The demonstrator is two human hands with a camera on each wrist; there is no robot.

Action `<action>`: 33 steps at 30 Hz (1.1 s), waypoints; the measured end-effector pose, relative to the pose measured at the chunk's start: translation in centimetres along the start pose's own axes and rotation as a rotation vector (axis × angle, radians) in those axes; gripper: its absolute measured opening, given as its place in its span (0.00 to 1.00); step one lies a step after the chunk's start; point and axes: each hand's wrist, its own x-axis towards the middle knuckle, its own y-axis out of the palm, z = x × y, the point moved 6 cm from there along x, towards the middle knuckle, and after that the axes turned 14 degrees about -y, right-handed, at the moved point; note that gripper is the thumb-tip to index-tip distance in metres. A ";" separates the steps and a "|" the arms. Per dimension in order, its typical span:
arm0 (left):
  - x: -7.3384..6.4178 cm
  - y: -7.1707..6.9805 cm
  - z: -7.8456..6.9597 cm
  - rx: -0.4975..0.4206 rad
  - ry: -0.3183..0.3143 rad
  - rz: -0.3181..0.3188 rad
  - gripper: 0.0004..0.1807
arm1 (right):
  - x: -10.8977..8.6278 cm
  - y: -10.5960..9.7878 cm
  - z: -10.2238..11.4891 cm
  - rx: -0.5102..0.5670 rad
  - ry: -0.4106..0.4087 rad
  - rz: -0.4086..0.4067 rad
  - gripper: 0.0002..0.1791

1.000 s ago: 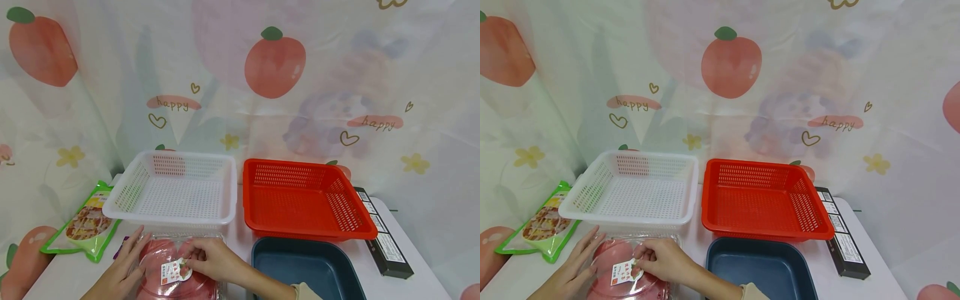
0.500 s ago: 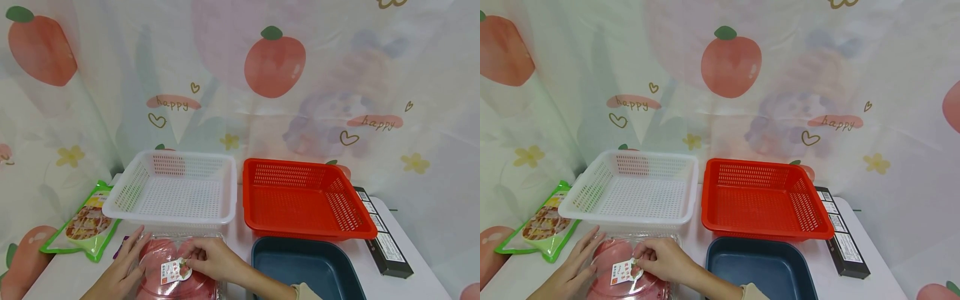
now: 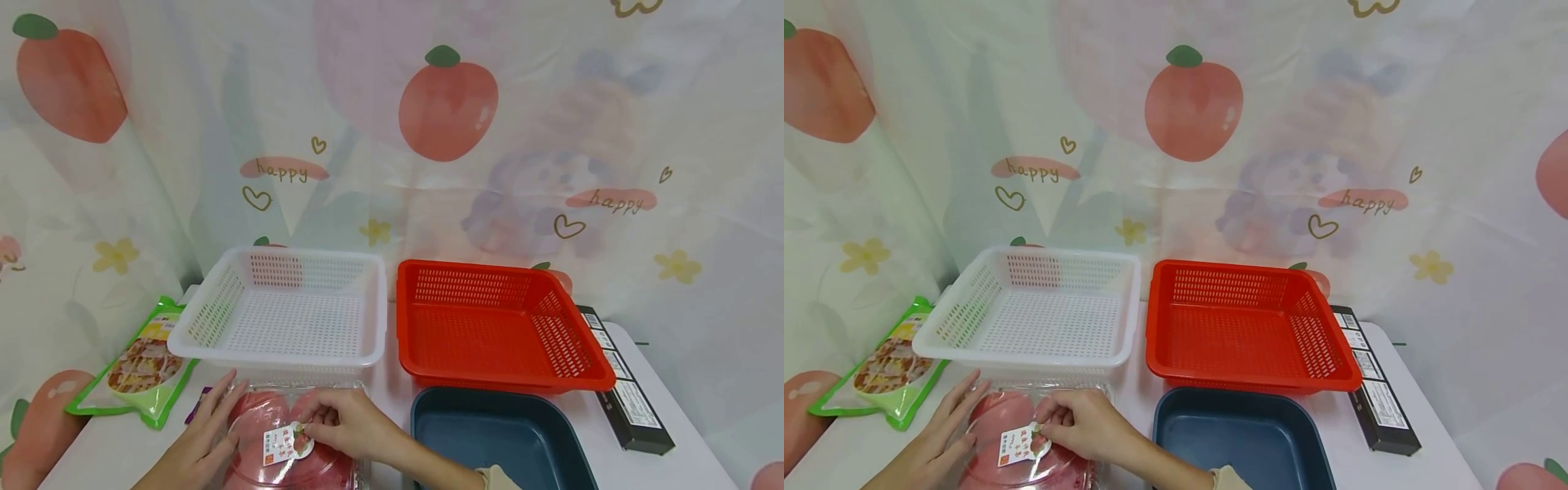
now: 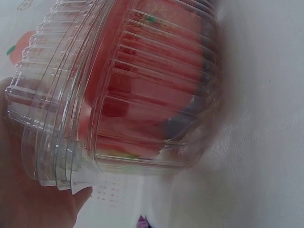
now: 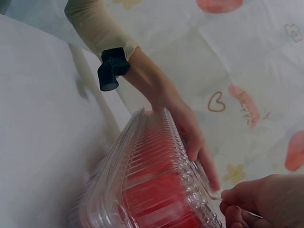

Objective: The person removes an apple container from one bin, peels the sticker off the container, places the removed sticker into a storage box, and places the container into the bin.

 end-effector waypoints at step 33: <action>0.1 -0.1 -0.2 0.071 0.039 -0.051 0.41 | -0.1 -0.1 -0.6 0.151 0.107 0.023 0.03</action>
